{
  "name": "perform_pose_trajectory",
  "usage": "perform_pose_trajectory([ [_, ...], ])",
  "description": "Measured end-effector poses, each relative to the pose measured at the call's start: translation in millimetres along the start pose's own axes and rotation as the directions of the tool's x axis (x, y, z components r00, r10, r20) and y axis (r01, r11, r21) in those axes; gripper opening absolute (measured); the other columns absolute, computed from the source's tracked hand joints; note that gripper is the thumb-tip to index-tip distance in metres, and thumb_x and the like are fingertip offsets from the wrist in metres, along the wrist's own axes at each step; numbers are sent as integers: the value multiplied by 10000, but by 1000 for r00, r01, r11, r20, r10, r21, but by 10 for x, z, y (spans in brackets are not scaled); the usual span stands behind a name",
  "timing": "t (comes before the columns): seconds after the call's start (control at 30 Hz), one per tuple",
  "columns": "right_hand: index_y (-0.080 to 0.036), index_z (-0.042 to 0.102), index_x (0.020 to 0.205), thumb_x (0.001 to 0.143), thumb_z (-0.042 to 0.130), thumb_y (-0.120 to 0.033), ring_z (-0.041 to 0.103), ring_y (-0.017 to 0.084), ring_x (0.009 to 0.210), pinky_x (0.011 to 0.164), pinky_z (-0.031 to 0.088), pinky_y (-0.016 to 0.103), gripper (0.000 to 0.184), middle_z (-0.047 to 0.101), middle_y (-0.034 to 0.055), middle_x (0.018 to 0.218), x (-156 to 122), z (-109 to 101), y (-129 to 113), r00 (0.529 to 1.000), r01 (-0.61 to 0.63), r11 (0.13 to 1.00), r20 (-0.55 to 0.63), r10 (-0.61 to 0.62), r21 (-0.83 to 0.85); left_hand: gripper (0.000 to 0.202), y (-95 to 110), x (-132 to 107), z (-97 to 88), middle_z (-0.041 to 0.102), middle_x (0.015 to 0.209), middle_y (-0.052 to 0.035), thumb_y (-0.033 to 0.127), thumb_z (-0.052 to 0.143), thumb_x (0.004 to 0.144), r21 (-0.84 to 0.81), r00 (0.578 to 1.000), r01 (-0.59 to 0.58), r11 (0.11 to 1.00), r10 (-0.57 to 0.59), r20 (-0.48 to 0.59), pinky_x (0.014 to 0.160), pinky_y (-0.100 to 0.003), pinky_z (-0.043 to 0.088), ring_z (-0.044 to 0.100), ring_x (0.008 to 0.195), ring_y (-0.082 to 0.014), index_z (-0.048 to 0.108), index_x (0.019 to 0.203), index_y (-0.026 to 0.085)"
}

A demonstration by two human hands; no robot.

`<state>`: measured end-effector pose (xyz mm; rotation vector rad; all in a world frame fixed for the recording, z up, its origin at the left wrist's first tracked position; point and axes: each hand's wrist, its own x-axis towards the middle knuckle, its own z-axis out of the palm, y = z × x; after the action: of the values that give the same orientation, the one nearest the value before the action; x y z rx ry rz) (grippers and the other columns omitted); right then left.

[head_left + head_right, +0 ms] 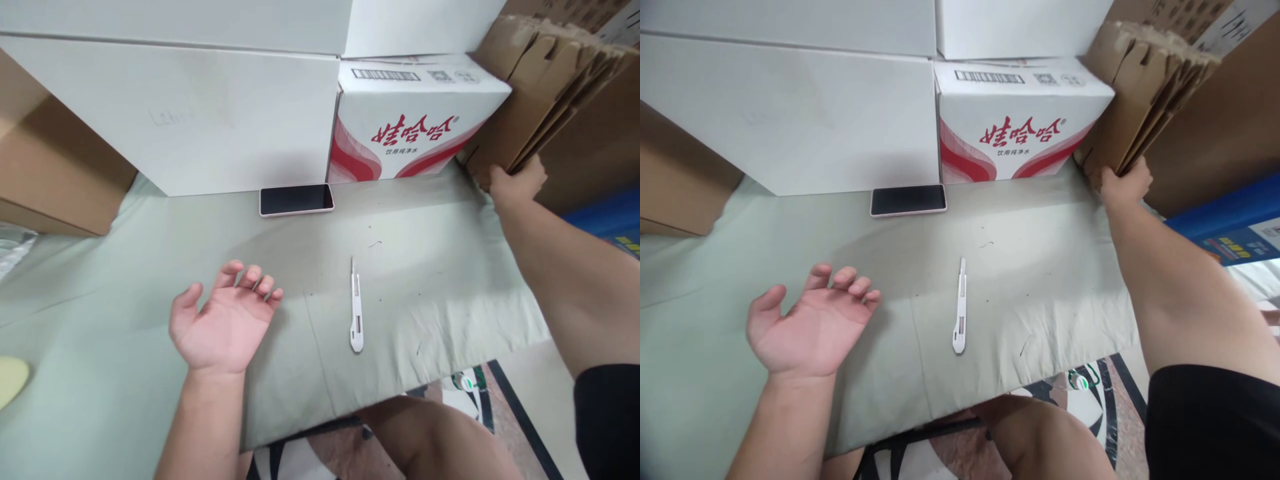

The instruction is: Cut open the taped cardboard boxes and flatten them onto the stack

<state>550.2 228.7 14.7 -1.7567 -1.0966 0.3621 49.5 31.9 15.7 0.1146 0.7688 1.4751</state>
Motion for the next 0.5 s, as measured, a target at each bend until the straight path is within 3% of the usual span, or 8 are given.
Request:
perform_pose_trajectory([
  [0.07,-340,405,732,682,713,-285,557,332,1130,958,465,576,317,653,34,913,-14,38,-22,967,46,983,-238,-88,-177,290,-10,0,5,578,753,-29,481,670,700,-1,1000,0,1000,0,5,607,-344,597,586,641,-168,644,824,220],
  [0.1,-338,430,732,690,718,-293,577,314,1068,953,467,570,295,662,23,910,-34,73,-16,950,62,974,-286,-125,-220,289,-13,-3,8,578,752,-28,481,671,697,-2,1000,-1,1000,1,5,605,-345,596,584,639,-167,645,821,221],
  [0.23,-348,499,828,693,710,-255,566,259,999,849,477,485,267,697,-39,954,-156,244,82,959,175,982,-213,-186,-70,281,-12,-27,16,572,743,-26,474,670,691,-7,1000,0,1000,0,-6,592,-338,592,581,632,-164,655,808,220],
  [0.3,-360,512,890,667,728,-248,544,258,1030,874,464,480,330,710,-52,1016,-203,293,130,969,184,983,-167,-182,-7,283,1,-40,13,572,740,-25,473,678,684,-9,1000,-5,1000,5,-7,588,-335,592,579,631,-161,658,803,217],
  [0.5,-320,445,955,643,818,-278,576,241,1097,978,462,450,488,671,34,1261,-233,236,151,994,-13,990,-107,-2,-141,302,76,-69,-14,587,745,-20,459,732,648,-27,1000,-9,1000,10,28,600,-337,597,588,641,-164,673,812,212],
])
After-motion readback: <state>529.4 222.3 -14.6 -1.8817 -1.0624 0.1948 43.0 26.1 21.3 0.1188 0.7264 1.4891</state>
